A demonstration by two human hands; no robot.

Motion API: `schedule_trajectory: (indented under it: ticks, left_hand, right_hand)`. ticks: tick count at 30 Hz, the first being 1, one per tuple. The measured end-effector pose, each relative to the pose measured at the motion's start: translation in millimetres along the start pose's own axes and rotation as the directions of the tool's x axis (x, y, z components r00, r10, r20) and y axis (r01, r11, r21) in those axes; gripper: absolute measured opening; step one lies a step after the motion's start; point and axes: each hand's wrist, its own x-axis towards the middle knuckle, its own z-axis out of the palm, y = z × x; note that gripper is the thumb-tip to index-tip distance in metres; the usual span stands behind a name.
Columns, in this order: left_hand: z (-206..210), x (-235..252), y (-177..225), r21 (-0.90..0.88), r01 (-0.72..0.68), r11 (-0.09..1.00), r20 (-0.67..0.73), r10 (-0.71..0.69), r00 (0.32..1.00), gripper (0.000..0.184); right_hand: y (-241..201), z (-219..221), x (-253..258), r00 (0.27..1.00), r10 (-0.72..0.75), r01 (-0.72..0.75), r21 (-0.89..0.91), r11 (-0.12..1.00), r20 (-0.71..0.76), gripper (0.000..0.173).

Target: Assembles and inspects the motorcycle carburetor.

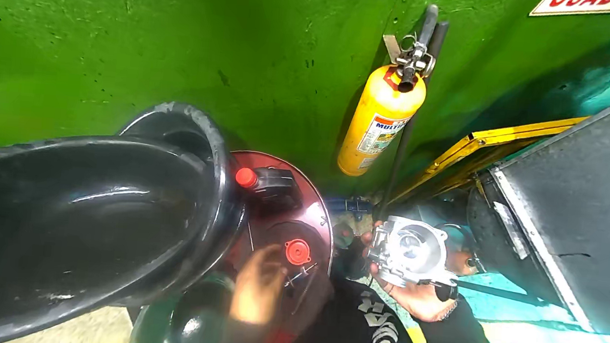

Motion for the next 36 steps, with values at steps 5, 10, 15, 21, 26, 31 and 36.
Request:
schedule_trajectory:
  ticks: [5,10,15,21,26,31,36]
  left_hand:
    - [27,7,-32,0.562,-0.017,0.827,0.228,-0.134,0.964,0.065]
    - [50,5,-53,0.600,0.092,0.795,0.170,-0.240,0.956,0.083]
    - [55,9,-69,0.633,0.061,0.772,0.141,-0.193,0.971,0.071]
    - [44,-8,-59,0.522,-0.044,0.852,0.001,0.051,0.999,0.050]
    - [12,-36,-14,0.203,-0.263,0.943,-0.237,0.308,0.921,0.061]
    - [-5,-47,34,-0.065,-0.533,0.844,-0.350,0.481,0.804,0.083]
    - [-11,-54,65,-0.145,-0.643,0.752,-0.383,0.556,0.737,0.086]
  right_hand:
    - [13,13,-2,0.961,-0.017,0.019,0.005,1.000,-0.275,0.069]
    - [29,15,-2,0.949,0.088,-0.091,0.003,0.996,-0.304,0.063]
    - [34,13,0,0.942,0.165,-0.161,0.037,0.986,-0.291,0.062]
    - [30,20,4,0.934,0.138,-0.152,-0.018,0.988,-0.329,0.061]
    - [24,17,1,0.924,0.087,-0.118,-0.063,0.991,-0.371,0.059]
    - [33,16,3,0.927,0.142,-0.173,-0.060,0.983,-0.347,0.060]
    - [45,30,4,0.915,0.198,-0.236,-0.069,0.969,-0.351,0.055]
